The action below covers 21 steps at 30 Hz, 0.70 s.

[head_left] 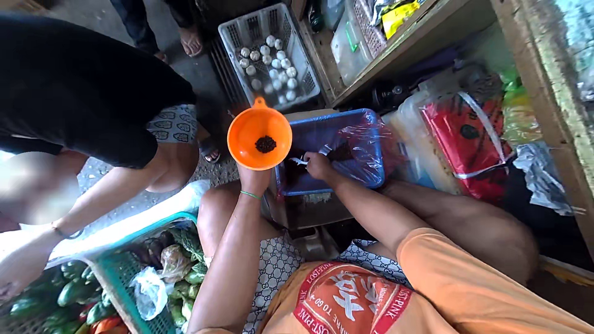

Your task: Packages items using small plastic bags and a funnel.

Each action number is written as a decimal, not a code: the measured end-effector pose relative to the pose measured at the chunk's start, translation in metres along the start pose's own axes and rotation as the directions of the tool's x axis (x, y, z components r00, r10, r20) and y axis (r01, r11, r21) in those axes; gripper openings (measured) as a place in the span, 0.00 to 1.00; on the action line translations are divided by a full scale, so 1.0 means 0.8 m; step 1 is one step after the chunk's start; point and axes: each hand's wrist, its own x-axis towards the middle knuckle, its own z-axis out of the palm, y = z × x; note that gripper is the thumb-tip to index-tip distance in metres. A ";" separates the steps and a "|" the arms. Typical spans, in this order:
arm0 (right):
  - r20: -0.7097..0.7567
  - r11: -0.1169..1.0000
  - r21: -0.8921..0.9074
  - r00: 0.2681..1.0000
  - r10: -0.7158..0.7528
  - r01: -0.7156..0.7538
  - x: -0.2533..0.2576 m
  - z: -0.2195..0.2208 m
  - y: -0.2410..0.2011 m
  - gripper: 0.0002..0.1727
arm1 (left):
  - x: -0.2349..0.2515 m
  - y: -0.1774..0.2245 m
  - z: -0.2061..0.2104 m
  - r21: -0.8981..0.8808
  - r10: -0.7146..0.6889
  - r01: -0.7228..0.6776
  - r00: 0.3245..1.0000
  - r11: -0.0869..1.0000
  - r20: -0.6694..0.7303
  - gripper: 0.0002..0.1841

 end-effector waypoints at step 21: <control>-0.553 0.919 -0.184 0.736 -0.390 0.349 -0.251 -0.190 -0.107 0.12 | -0.023 0.018 0.019 0.182 0.063 -0.108 0.969 0.977 0.239 0.26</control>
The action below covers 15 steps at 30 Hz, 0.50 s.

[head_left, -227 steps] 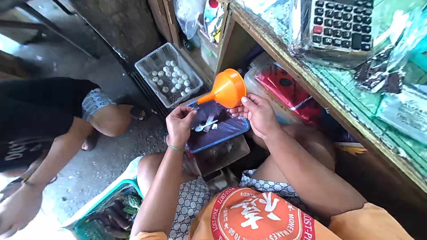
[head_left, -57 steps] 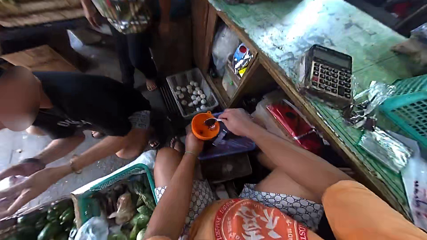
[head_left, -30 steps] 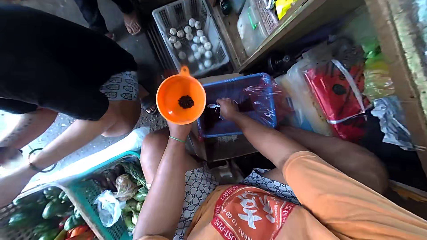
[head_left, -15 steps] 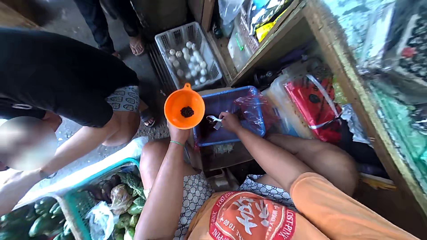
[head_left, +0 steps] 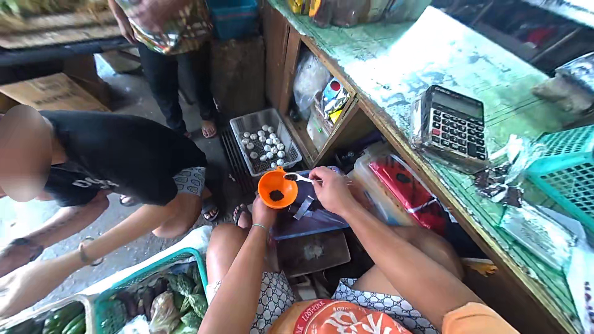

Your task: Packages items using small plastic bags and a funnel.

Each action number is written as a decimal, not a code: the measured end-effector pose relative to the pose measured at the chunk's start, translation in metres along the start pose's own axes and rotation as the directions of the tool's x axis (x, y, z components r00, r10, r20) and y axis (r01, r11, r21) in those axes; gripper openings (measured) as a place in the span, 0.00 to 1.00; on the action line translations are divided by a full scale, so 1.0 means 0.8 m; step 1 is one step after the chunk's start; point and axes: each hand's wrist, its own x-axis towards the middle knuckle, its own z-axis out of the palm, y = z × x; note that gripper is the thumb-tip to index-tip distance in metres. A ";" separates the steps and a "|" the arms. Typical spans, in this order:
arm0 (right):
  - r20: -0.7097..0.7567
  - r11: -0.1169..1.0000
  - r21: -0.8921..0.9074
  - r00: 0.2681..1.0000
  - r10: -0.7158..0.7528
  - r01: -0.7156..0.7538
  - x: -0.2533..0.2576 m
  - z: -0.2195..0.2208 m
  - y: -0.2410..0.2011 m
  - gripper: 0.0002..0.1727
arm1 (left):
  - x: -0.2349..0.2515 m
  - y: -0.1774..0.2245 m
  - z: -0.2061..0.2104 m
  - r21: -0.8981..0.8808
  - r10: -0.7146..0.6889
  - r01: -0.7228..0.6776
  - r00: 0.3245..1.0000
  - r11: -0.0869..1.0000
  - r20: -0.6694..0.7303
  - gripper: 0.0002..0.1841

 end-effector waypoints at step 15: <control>0.102 0.966 0.099 0.968 0.231 -0.241 -0.041 0.092 0.100 0.15 | -0.058 0.064 -0.002 0.081 0.108 -0.108 0.994 0.991 0.003 0.24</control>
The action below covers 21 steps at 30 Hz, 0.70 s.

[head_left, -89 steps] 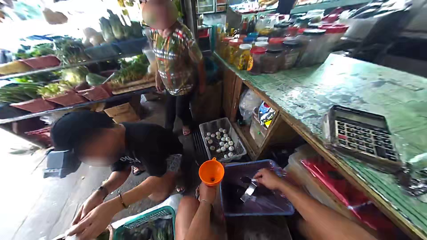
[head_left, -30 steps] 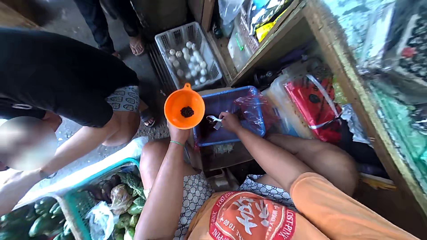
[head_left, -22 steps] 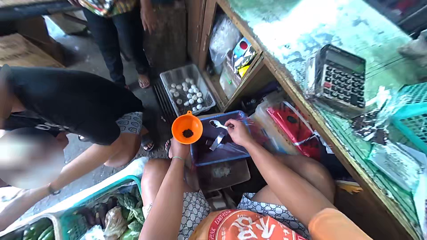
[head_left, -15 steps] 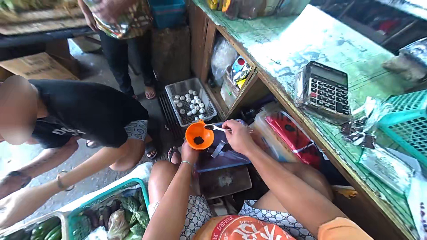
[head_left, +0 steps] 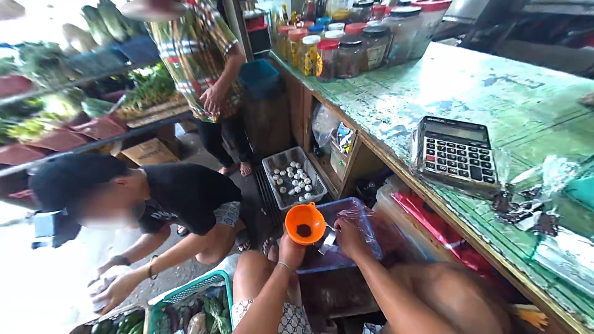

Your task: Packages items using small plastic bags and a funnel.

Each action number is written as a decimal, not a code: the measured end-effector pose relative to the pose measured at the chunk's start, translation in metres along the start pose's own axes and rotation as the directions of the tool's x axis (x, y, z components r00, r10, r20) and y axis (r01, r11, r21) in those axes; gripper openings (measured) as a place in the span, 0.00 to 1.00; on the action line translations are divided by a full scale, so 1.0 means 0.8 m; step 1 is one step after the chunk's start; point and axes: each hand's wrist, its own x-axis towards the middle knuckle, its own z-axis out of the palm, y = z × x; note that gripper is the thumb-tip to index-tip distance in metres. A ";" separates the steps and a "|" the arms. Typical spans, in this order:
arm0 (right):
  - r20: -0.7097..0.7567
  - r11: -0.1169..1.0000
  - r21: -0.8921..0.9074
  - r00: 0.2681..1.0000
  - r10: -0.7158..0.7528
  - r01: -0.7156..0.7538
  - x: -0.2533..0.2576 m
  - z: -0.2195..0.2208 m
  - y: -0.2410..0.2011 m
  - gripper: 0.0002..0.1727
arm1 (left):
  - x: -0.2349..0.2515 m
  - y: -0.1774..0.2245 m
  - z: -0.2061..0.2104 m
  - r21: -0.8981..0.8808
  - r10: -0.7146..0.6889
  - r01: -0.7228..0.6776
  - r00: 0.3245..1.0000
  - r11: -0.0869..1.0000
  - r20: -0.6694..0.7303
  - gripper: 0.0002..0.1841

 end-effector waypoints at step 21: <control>-0.085 0.308 0.938 0.969 -0.232 0.156 -0.064 -0.169 -0.056 0.27 | 0.000 0.161 -0.035 -0.271 0.286 -0.297 0.955 0.916 -0.081 0.19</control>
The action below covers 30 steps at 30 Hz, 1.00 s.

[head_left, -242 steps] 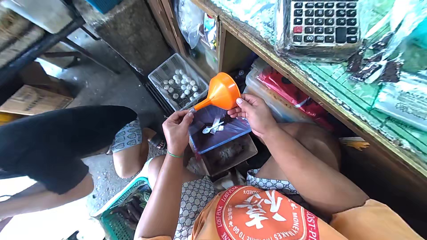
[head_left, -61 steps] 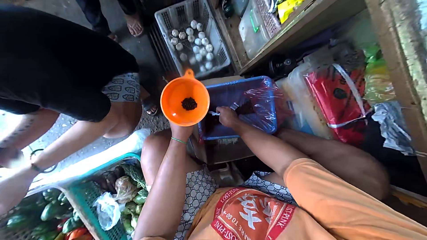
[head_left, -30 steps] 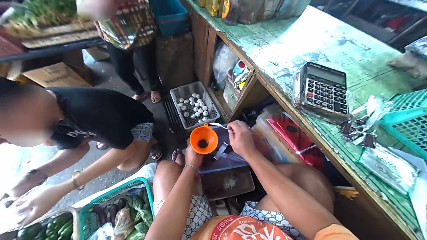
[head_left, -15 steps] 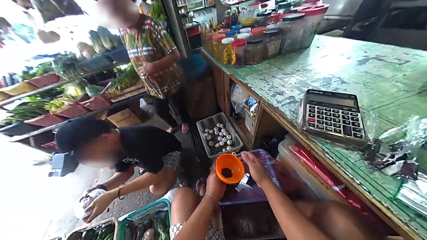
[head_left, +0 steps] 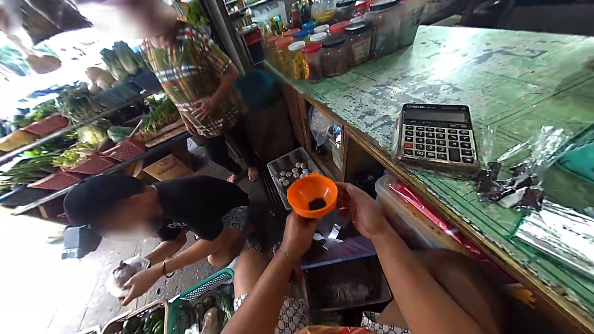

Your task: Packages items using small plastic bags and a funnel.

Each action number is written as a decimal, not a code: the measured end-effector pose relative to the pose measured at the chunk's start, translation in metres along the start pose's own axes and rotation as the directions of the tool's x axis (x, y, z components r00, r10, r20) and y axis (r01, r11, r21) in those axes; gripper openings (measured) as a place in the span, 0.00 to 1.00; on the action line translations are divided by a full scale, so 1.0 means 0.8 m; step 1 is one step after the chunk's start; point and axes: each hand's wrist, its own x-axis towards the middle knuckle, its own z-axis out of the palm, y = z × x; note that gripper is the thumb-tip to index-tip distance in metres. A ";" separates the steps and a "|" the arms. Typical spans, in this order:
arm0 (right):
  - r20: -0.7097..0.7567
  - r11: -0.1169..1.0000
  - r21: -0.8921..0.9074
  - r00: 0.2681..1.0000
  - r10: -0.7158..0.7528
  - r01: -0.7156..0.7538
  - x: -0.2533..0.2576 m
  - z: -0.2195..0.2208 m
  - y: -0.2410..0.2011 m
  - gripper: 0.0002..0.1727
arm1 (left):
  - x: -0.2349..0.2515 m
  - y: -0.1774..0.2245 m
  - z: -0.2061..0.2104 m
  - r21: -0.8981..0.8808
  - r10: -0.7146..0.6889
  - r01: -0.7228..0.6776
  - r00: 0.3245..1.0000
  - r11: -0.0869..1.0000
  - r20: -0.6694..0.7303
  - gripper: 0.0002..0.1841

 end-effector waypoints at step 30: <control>0.058 0.842 -0.487 0.971 -0.233 0.231 0.012 0.054 0.073 0.11 | 0.080 0.155 -0.125 -0.071 0.224 -0.224 0.975 0.972 -0.008 0.13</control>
